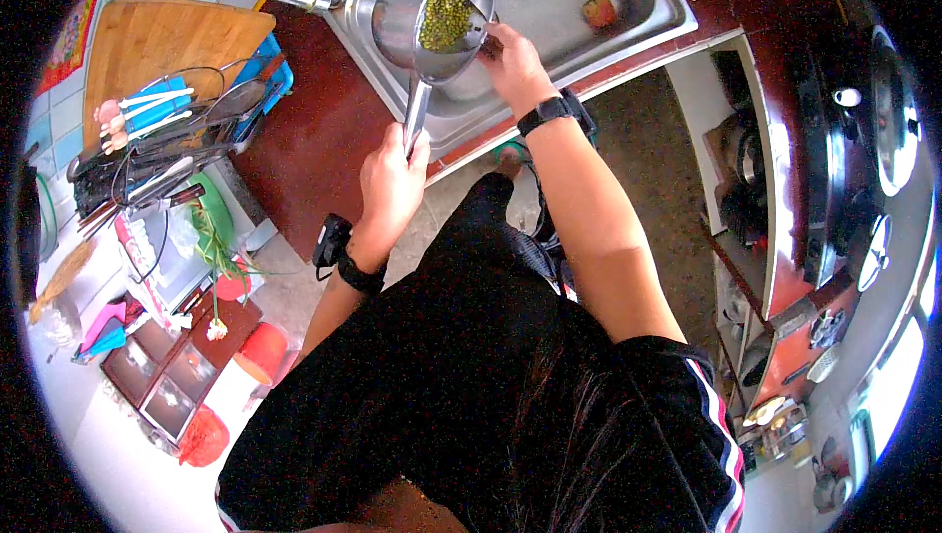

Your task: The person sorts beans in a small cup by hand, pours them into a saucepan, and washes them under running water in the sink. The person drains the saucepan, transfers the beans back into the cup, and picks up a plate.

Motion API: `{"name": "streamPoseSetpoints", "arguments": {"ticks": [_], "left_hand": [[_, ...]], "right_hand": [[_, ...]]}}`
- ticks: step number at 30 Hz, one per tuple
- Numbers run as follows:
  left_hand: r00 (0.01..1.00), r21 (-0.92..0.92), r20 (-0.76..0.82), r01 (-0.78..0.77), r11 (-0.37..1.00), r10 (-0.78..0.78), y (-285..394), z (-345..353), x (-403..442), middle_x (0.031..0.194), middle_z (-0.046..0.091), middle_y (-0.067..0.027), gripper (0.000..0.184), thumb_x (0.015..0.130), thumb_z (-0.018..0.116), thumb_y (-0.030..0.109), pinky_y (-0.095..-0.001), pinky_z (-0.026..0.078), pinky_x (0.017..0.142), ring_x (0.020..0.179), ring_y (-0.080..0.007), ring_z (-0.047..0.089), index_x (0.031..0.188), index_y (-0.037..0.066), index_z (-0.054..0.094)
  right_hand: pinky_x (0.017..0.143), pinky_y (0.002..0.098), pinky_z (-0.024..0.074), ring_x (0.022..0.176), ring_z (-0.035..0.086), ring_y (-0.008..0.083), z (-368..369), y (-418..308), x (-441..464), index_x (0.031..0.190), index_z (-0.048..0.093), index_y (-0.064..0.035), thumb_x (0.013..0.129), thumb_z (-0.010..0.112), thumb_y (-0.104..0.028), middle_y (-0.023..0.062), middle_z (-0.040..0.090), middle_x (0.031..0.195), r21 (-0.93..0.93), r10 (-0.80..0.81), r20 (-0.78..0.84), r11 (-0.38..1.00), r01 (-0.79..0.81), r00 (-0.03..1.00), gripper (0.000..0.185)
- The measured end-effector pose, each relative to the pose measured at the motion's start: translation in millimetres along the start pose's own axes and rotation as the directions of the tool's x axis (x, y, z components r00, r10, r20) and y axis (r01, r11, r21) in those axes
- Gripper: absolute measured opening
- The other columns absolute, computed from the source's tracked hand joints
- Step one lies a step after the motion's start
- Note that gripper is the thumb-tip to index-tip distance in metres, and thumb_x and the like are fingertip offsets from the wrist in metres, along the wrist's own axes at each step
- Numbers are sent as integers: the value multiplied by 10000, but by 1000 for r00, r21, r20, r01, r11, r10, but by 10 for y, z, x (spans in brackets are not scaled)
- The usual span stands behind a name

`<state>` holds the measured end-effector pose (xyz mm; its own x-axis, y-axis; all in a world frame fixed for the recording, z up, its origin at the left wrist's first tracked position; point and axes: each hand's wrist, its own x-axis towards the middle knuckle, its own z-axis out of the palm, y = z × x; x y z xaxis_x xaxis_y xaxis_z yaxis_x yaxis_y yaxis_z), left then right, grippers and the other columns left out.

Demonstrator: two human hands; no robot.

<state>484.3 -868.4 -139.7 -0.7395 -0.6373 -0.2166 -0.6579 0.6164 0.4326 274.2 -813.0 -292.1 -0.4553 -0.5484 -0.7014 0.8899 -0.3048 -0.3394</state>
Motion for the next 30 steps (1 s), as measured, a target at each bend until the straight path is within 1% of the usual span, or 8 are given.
{"name": "streamPoseSetpoints", "arguments": {"ticks": [3, 5, 7, 9, 15, 18, 27, 30], "left_hand": [[1000, -15, 0, -3, 1000, 3, -5, -2, 5, 640, 634, -204, 255, 984, 595, 284, -531, 508, 555, 613, -426, 650, 948, 36, 544], [1000, -13, 0, -9, 1000, 9, -11, 5, 8, 636, 631, -204, 254, 985, 593, 284, -533, 508, 555, 612, -427, 649, 949, 37, 544], [1000, -9, 9, 2, 1000, -2, -6, -2, 14, 639, 631, -204, 255, 986, 592, 285, -532, 508, 557, 616, -427, 649, 949, 37, 544], [1000, -5, 7, 5, 1000, -5, -5, -3, 23, 643, 633, -205, 256, 987, 590, 286, -531, 510, 560, 622, -427, 650, 951, 37, 544], [1000, 30, 18, 10, 1000, -11, -14, 2, 41, 654, 639, -208, 260, 989, 582, 290, -527, 516, 569, 637, -426, 657, 955, 36, 541], [1000, 34, 22, 7, 999, -7, -4, -7, 56, 651, 638, -208, 263, 991, 579, 290, -526, 517, 567, 634, -423, 658, 950, 33, 538], [1000, 44, 9, -2, 999, 2, 16, -4, 82, 641, 637, -202, 262, 990, 578, 288, -527, 517, 556, 621, -423, 656, 944, 33, 536], [1000, 44, 6, -2, 999, 2, 17, 9, 95, 639, 637, -202, 262, 989, 579, 291, -529, 515, 555, 622, -423, 656, 942, 36, 539]], "right_hand": [[895, 347, 494, 922, 623, 222, 172, -52, -165, 1085, 681, -37, 934, 607, -122, 73, 676, 1008, -151, -53, 25, 987, 56, 998, 189], [893, 347, 497, 932, 626, 224, -292, 175, 332, 1089, 676, -26, 948, 586, -133, 81, 682, 1032, -342, -254, 244, 881, 328, 936, 199], [900, 348, 496, 952, 627, 225, -242, 159, 319, 1092, 671, -14, 957, 563, -135, 88, 686, 1056, -289, -239, 270, 904, 315, 933, 211], [915, 351, 491, 982, 624, 225, -118, 71, 182, 1094, 667, 0, 961, 538, -128, 94, 688, 1079, 8, -8, 132, 1000, 7, 991, 225], [970, 356, 457, 1064, 600, 208, 56, 27, -74, 1138, 653, 17, 933, 522, -88, 92, 680, 1116, -129, -48, 165, 989, 70, 985, 265], [908, 333, 458, 984, 579, 196, 34, 63, -43, 1108, 667, -30, 920, 558, -110, 53, 654, 1061, -158, -54, 189, 984, 85, 981, 231], [879, 312, 454, 947, 566, 168, 117, 41, -89, 1103, 656, -25, 907, 601, -48, 43, 656, 1062, -98, -52, 132, 993, 66, 990, 205], [883, 315, 454, 953, 568, 172, 64, 95, 33, 1121, 650, -13, 909, 606, -36, 54, 659, 1070, -124, -78, 52, 989, 84, 996, 218]]}}
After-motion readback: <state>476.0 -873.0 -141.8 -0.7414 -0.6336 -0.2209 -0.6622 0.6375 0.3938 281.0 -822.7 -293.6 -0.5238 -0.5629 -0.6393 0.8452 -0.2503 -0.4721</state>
